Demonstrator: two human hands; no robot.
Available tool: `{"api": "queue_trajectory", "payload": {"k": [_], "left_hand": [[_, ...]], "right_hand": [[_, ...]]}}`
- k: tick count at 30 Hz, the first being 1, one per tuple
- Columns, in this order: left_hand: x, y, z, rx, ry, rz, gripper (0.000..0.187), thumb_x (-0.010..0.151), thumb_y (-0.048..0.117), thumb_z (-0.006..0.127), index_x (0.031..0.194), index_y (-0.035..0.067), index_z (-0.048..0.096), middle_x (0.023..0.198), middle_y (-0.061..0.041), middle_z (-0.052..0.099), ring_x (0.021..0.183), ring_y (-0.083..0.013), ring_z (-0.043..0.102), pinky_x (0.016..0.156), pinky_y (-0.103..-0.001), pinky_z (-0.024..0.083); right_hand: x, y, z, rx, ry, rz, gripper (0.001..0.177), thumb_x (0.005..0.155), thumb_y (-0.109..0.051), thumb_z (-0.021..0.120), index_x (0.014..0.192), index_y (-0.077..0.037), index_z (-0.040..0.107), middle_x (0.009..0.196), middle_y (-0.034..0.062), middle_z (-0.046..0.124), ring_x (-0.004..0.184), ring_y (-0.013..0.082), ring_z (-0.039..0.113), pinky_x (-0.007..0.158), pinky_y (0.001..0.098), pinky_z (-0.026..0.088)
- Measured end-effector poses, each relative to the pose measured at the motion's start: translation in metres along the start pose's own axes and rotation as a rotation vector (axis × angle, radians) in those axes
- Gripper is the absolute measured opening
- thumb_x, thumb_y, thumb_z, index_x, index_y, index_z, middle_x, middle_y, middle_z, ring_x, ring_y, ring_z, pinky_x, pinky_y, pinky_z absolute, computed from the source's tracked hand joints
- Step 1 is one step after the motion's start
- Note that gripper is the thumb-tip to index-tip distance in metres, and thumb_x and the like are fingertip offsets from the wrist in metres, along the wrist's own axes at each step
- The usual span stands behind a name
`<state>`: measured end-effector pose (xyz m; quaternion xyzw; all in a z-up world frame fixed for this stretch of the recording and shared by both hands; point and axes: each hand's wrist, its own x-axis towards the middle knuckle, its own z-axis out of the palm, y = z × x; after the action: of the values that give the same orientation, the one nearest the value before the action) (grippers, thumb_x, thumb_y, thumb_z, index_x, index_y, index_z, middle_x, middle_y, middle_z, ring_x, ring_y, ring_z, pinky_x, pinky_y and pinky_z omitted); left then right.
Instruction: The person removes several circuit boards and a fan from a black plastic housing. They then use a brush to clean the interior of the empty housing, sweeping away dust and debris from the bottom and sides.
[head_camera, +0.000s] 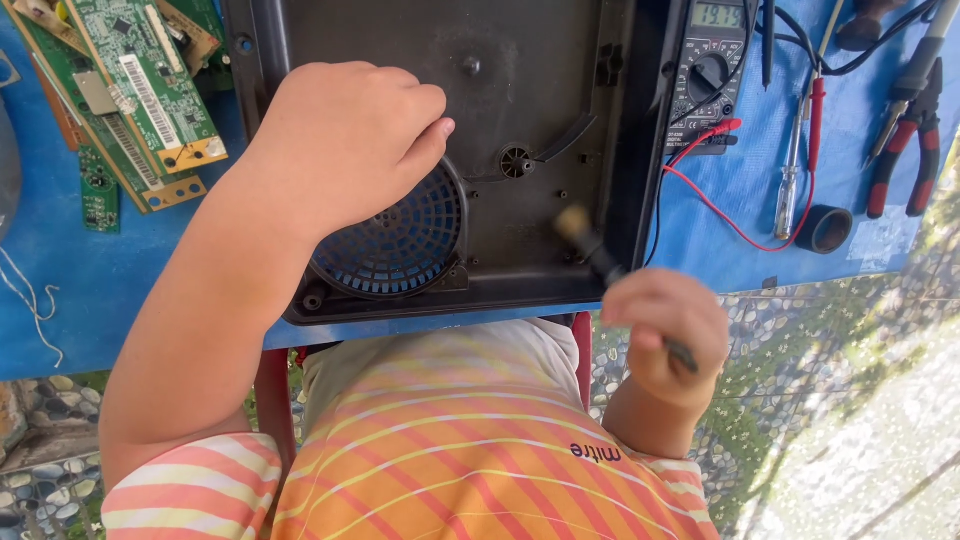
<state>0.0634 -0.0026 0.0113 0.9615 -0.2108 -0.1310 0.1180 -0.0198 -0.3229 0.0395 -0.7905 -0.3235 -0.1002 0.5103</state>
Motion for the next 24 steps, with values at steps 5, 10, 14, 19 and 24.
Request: {"api": "queue_trajectory", "payload": {"k": [5, 10, 14, 19, 24], "left_hand": [[0.0, 0.0, 0.001, 0.014, -0.009, -0.008, 0.038, 0.114, 0.033, 0.047, 0.087, 0.014, 0.065, 0.079, -0.001, 0.066, 0.075, -0.0331, 0.068, 0.052, -0.047, 0.051], [0.001, 0.0, -0.001, -0.001, -0.003, 0.003, 0.038, 0.114, 0.033, 0.047, 0.086, 0.014, 0.065, 0.079, -0.001, 0.067, 0.074, -0.0327, 0.068, 0.051, -0.047, 0.051], [0.001, -0.001, 0.001, 0.022, 0.047, 0.011, 0.037, 0.113, 0.034, 0.049, 0.086, 0.014, 0.065, 0.079, -0.001, 0.067, 0.074, -0.0337, 0.068, 0.051, -0.047, 0.051], [0.002, -0.002, 0.007, 0.033, 0.064, 0.022, 0.04, 0.113, 0.033, 0.05, 0.079, 0.016, 0.062, 0.072, 0.001, 0.063, 0.066, -0.03, 0.066, 0.05, -0.044, 0.049], [0.001, -0.002, 0.01, 0.044, 0.113, 0.025, 0.037, 0.112, 0.034, 0.051, 0.081, 0.018, 0.064, 0.074, 0.002, 0.065, 0.07, -0.0296, 0.068, 0.052, -0.043, 0.051]], "right_hand": [[0.004, 0.0, -0.003, -0.067, 0.058, -0.134, 0.03, 0.109, -0.023, 0.046, 0.088, -0.002, 0.051, 0.069, 0.0149, 0.061, 0.054, 0.0231, 0.058, 0.048, 0.0338, 0.043], [0.015, -0.008, -0.004, 0.227, -0.093, 0.111, 0.042, 0.111, -0.032, 0.044, 0.088, 0.0, 0.059, 0.07, 0.0104, 0.061, 0.055, 0.0221, 0.061, 0.051, 0.031, 0.049], [0.041, -0.011, 0.002, -0.134, -0.074, 0.137, 0.036, 0.109, -0.023, 0.045, 0.094, 0.005, 0.061, 0.086, 0.0215, 0.063, 0.073, 0.0304, 0.063, 0.066, 0.0363, 0.049], [0.038, 0.005, 0.007, -0.05, 0.025, 0.055, 0.033, 0.111, -0.027, 0.045, 0.096, 0.0, 0.057, 0.081, 0.0231, 0.064, 0.06, 0.0219, 0.054, 0.058, 0.0305, 0.046], [0.055, 0.014, -0.001, 0.363, -0.384, 0.0, 0.034, 0.11, -0.025, 0.041, 0.101, 0.001, 0.062, 0.091, 0.0185, 0.07, 0.076, 0.0297, 0.073, 0.068, 0.0353, 0.063]]}}
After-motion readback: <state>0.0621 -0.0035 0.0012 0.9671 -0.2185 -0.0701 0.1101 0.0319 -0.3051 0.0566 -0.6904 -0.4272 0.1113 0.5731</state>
